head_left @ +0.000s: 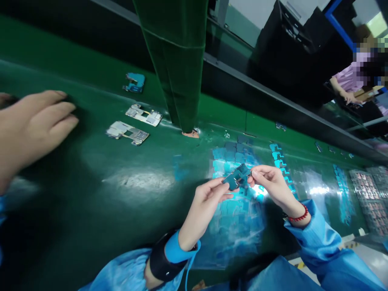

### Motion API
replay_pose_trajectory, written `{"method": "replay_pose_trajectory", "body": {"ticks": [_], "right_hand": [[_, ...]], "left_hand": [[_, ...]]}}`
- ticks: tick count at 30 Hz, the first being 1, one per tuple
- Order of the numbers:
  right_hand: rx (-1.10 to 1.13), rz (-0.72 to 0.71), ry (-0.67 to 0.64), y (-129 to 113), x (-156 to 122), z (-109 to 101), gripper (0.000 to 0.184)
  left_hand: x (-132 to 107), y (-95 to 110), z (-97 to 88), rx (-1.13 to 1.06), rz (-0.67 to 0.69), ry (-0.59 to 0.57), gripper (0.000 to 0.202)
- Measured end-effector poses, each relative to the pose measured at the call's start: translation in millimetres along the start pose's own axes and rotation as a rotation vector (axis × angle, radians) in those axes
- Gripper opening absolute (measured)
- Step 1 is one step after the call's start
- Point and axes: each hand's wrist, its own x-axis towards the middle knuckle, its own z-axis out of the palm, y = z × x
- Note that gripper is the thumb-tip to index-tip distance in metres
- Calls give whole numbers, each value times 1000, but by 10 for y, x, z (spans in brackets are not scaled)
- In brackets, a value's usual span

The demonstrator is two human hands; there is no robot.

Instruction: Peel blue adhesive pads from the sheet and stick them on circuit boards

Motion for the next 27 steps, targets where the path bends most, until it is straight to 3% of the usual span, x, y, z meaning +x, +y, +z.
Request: {"method": "replay_pose_trajectory", "body": {"ticks": [5, 10, 13, 17, 22, 24, 27], "right_hand": [[-47, 12, -62, -221, 99, -20, 28], [-166, 70, -271, -397, 139, -17, 25], [-229, 68, -290, -450, 285, -69, 22], [-274, 27, -77, -407, 838, -254, 21], [-352, -46, 282, -300, 1634, -589, 19], [-407, -65, 371, -257, 1724, -717, 18], [-496, -119, 400, -177, 1500, -817, 19]], "left_hand": [[-67, 56, 16, 93, -78, -203, 21], [-125, 50, 34, 190, -137, -388, 19], [-117, 7, 40, 163, -209, -409, 32], [-74, -27, 19, 192, -218, -339, 50], [-21, 16, -25, 162, -125, -237, 30], [-1, 43, -37, 115, -74, -183, 23], [36, 89, -57, 15, 2, -80, 16]]}}
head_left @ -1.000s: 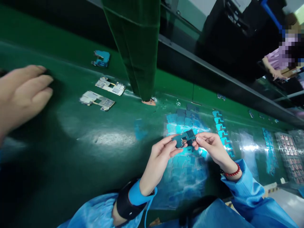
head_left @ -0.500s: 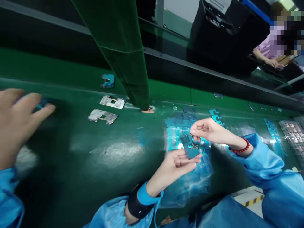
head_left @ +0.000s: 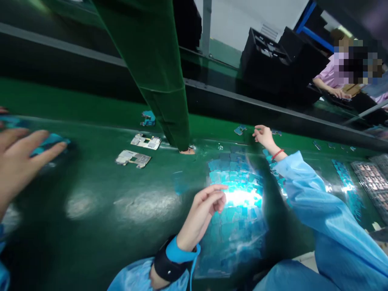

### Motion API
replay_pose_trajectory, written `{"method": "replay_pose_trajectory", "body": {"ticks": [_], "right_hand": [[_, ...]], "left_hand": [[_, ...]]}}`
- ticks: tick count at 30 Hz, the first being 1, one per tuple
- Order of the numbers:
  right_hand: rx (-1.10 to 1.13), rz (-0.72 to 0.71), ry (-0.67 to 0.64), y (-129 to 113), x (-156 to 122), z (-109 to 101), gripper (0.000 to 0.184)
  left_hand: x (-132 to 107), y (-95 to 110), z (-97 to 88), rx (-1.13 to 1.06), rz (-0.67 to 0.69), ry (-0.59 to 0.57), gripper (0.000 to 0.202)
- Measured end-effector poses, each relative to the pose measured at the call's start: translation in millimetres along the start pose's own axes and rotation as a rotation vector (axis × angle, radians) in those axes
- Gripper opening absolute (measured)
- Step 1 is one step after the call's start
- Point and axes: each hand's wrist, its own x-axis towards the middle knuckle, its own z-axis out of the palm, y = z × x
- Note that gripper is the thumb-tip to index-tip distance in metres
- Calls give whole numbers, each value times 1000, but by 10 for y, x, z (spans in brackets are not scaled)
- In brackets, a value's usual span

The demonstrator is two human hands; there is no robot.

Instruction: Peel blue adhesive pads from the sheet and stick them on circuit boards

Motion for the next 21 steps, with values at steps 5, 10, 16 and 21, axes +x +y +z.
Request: {"method": "replay_pose_trajectory", "body": {"ticks": [5, 10, 16, 21], "right_hand": [[-56, -219, -222, 96, -1112, -43, 41], [-296, -429, -430, 336, -2039, 136, 96], [-372, -308, -266, 615, -2182, 37, 98], [-267, -330, -236, 747, -2195, 48, 61]], "left_hand": [[67, 72, -66, -156, 61, 179, 12], [89, 84, -99, -159, 64, 220, 11], [104, 68, -91, -117, 67, 214, 10], [110, 48, -84, -77, 57, 165, 10]]}}
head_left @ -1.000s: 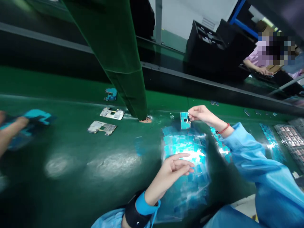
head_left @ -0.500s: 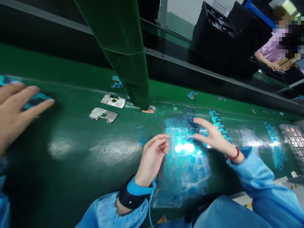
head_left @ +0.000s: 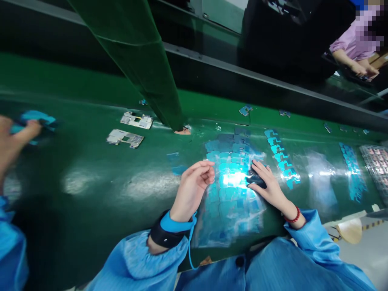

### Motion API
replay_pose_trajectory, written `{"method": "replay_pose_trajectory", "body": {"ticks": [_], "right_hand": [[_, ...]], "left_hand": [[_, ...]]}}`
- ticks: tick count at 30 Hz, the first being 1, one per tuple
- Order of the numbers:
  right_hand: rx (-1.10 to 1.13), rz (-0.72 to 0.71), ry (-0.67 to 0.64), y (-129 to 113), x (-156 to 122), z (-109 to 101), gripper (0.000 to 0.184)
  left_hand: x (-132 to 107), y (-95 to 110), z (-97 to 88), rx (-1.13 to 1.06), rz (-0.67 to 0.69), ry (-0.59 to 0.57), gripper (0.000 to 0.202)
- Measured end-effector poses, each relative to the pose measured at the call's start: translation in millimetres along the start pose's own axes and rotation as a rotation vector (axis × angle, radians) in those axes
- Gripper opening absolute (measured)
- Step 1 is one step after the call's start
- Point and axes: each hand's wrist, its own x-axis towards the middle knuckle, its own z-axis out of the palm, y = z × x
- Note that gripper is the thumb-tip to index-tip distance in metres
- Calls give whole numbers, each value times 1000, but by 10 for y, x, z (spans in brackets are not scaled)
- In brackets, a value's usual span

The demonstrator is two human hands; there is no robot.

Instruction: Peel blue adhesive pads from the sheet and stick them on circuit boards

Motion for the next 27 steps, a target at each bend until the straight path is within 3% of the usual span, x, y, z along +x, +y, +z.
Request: {"method": "replay_pose_trajectory", "body": {"ticks": [3, 6, 11, 15, 17, 21, 27], "right_hand": [[121, -28, 88, -84, 32, -16, 40], [172, -62, 89, -258, 103, -86, 28], [219, -220, -37, -482, 260, -139, 21], [186, -291, -78, -539, 381, -123, 23], [129, -342, -100, -569, 431, -121, 27], [3, -471, -118, -625, 484, -115, 34], [-19, -473, 25, -596, 389, -125, 55]], "left_hand": [[-41, -27, 32, 74, -1, -61, 13], [-103, -71, 87, 280, 41, -127, 17], [-179, -132, 146, 568, 136, -296, 19], [-206, -126, 126, 683, 208, -317, 28], [-208, -119, 113, 685, 223, -302, 38], [-172, -128, 94, 536, 166, -315, 35], [-115, -144, 85, 267, 43, -200, 34]]}}
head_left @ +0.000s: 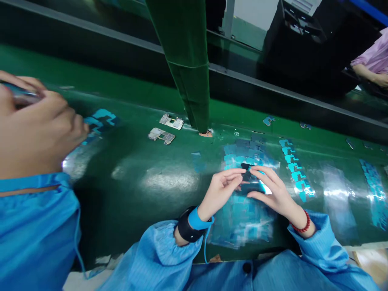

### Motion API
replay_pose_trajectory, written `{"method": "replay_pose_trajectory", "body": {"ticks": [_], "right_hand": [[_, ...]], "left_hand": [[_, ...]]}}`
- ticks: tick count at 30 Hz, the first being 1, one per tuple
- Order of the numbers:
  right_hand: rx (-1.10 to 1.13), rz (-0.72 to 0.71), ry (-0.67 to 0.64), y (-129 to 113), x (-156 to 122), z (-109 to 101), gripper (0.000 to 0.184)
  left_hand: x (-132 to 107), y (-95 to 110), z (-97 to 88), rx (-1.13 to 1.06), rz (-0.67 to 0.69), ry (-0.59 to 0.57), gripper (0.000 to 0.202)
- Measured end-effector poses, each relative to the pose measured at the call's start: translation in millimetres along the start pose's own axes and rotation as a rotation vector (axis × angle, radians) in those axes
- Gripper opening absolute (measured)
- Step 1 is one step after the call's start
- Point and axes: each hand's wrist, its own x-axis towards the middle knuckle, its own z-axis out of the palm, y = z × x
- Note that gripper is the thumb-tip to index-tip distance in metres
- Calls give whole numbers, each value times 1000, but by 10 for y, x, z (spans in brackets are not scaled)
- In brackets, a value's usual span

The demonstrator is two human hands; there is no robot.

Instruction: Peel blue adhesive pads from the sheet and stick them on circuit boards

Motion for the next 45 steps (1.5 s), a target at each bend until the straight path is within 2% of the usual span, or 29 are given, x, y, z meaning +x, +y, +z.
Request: {"method": "replay_pose_trajectory", "body": {"ticks": [8, 13, 18, 24, 27, 30, 35, 39, 43, 45], "right_hand": [[13, -73, 209, -8, -139, 87, 32], [-7, -42, 213, 82, -98, 237, 32], [41, -27, 301, 81, -74, 293, 27], [72, 92, 280, 54, -92, 374, 32], [79, 75, 324, 38, -77, 416, 27], [71, 35, 365, 19, -64, 432, 23], [-50, -85, 400, 21, -108, 452, 34], [-90, -116, 407, 51, -147, 470, 42], [-19, -113, 420, 36, -107, 434, 49], [90, -92, 422, 15, -60, 403, 45]], "left_hand": [[-15, 28, 72, -97, -38, 102, 28], [40, -17, 15, -194, -75, 109, 37], [26, -34, 6, -292, -134, 76, 42], [-22, 6, 8, -380, -162, 65, 38], [-42, 11, 15, -385, -153, 62, 32], [-58, -12, 16, -295, -129, 88, 26], [-54, -14, 16, -217, -108, 126, 27], [-47, 24, 32, -233, -140, 133, 32], [-49, 37, 32, -229, -181, 162, 38], [-48, 39, 25, -219, -190, 196, 41]]}}
